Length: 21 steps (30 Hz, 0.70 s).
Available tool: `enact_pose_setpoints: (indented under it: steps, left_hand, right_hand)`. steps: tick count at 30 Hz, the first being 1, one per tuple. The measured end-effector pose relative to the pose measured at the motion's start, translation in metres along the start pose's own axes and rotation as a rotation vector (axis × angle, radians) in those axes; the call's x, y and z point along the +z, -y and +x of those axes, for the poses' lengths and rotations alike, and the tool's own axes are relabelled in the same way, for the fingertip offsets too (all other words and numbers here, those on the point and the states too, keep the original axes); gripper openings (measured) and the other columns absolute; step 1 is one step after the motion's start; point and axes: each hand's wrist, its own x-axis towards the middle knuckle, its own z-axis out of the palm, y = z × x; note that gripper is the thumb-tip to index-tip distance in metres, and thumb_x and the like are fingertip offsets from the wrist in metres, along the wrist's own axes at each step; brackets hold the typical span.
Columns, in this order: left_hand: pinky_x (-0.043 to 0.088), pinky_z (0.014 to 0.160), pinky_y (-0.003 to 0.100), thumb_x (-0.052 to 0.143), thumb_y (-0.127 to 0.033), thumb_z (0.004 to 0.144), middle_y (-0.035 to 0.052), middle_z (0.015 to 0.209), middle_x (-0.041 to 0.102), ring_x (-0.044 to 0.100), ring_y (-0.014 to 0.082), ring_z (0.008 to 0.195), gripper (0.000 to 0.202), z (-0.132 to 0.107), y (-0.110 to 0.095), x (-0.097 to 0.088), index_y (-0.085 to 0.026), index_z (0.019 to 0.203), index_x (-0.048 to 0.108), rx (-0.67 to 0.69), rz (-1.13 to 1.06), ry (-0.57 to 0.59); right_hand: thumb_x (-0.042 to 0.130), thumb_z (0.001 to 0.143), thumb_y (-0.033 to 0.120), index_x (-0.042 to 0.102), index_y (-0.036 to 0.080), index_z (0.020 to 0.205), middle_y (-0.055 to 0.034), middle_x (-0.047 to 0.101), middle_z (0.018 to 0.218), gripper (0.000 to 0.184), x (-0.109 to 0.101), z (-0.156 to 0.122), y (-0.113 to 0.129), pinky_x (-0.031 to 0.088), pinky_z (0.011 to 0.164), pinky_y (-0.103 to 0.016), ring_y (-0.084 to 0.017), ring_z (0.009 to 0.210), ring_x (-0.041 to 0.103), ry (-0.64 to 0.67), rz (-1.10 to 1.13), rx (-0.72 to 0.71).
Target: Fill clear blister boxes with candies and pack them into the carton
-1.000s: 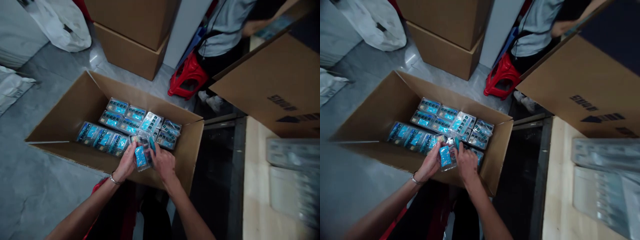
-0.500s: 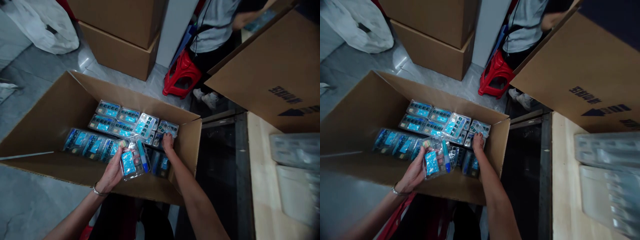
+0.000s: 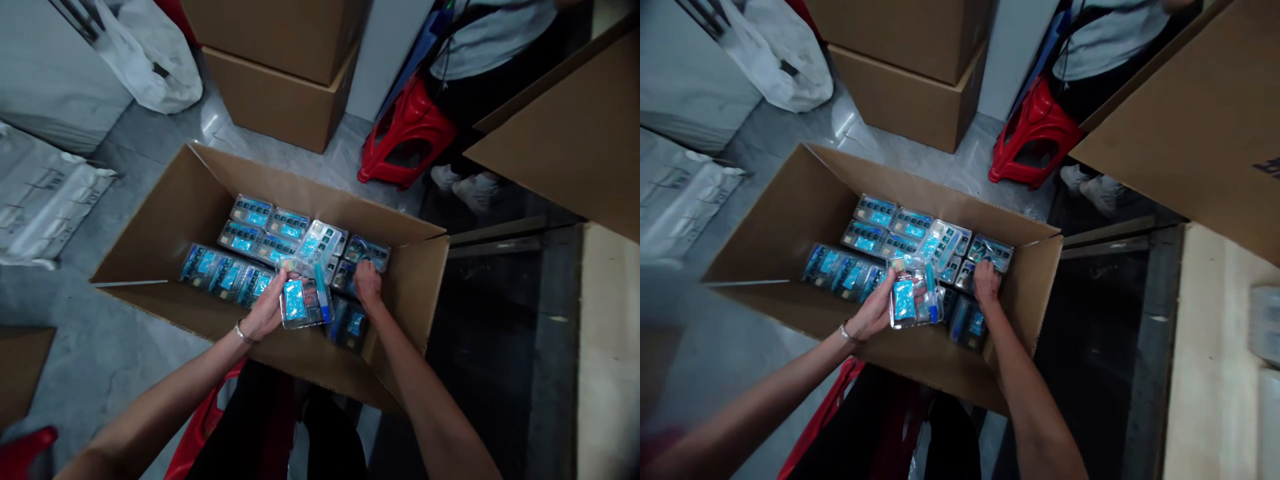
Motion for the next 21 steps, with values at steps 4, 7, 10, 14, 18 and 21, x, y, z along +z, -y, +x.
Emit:
enact_pose_setpoints:
  steps: [4, 7, 10, 14, 18, 21]
  left_hand:
    - [0.055, 0.078, 0.039, 0.059, -0.043, 0.082, 0.0119, 0.094, 0.070, 0.069, 0.0253, 0.086, 0.031, 0.008, -0.001, 0.006, -0.014, 0.091, 0.060, -0.013, 0.019, 0.030]
    - [0.056, 0.076, 0.037, 0.059, -0.044, 0.082, 0.0117, 0.092, 0.070, 0.070, 0.0242, 0.082, 0.031, 0.012, 0.003, 0.014, -0.013, 0.090, 0.060, -0.033, 0.019, 0.036]
    - [0.056, 0.075, 0.037, 0.059, -0.045, 0.081, 0.0113, 0.089, 0.071, 0.070, 0.0238, 0.080, 0.032, 0.016, 0.011, 0.030, -0.013, 0.088, 0.060, -0.051, 0.027, 0.056]
    - [0.055, 0.076, 0.037, 0.055, -0.051, 0.081, 0.0110, 0.088, 0.071, 0.069, 0.0241, 0.082, 0.038, 0.015, 0.027, 0.058, -0.014, 0.089, 0.061, -0.110, 0.016, 0.136]
    - [0.054, 0.079, 0.036, 0.051, -0.059, 0.080, 0.0112, 0.092, 0.071, 0.068, 0.0248, 0.088, 0.049, 0.012, 0.039, 0.074, -0.014, 0.094, 0.064, -0.147, 0.028, 0.200]
    - [0.053, 0.080, 0.036, 0.047, -0.063, 0.080, 0.0108, 0.089, 0.071, 0.067, 0.0251, 0.089, 0.053, 0.010, 0.043, 0.075, -0.014, 0.091, 0.065, -0.131, 0.066, 0.209]
  right_hand:
    - [0.044, 0.085, 0.017, 0.057, 0.013, 0.092, -0.0155, 0.063, 0.103, 0.016, -0.064, -0.041, -0.010, 0.044, 0.082, -0.035, -0.024, 0.096, 0.056, -0.272, 0.227, 0.060]
    - [0.050, 0.082, 0.024, 0.053, 0.018, 0.082, -0.0090, 0.066, 0.102, 0.007, -0.123, -0.082, -0.015, 0.047, 0.079, -0.033, -0.018, 0.082, 0.061, -0.464, 0.701, 0.155]
    - [0.057, 0.080, 0.032, 0.049, 0.019, 0.075, -0.0066, 0.069, 0.094, 0.015, -0.163, -0.111, -0.014, 0.050, 0.071, -0.031, -0.016, 0.076, 0.063, -0.376, 1.276, 0.219]
    - [0.064, 0.073, 0.034, 0.051, 0.019, 0.070, -0.0042, 0.070, 0.086, 0.020, -0.168, -0.122, -0.008, 0.050, 0.064, -0.029, -0.015, 0.071, 0.063, -0.107, 1.705, 0.274]
    - [0.067, 0.070, 0.034, 0.053, 0.019, 0.068, -0.0052, 0.070, 0.085, 0.021, -0.150, -0.122, -0.002, 0.050, 0.064, -0.028, -0.015, 0.071, 0.063, -0.004, 1.788, 0.302]
    - [0.066, 0.071, 0.035, 0.056, 0.018, 0.071, -0.0056, 0.070, 0.085, 0.020, -0.142, -0.124, -0.002, 0.049, 0.064, -0.027, -0.015, 0.071, 0.063, -0.012, 1.754, 0.336]
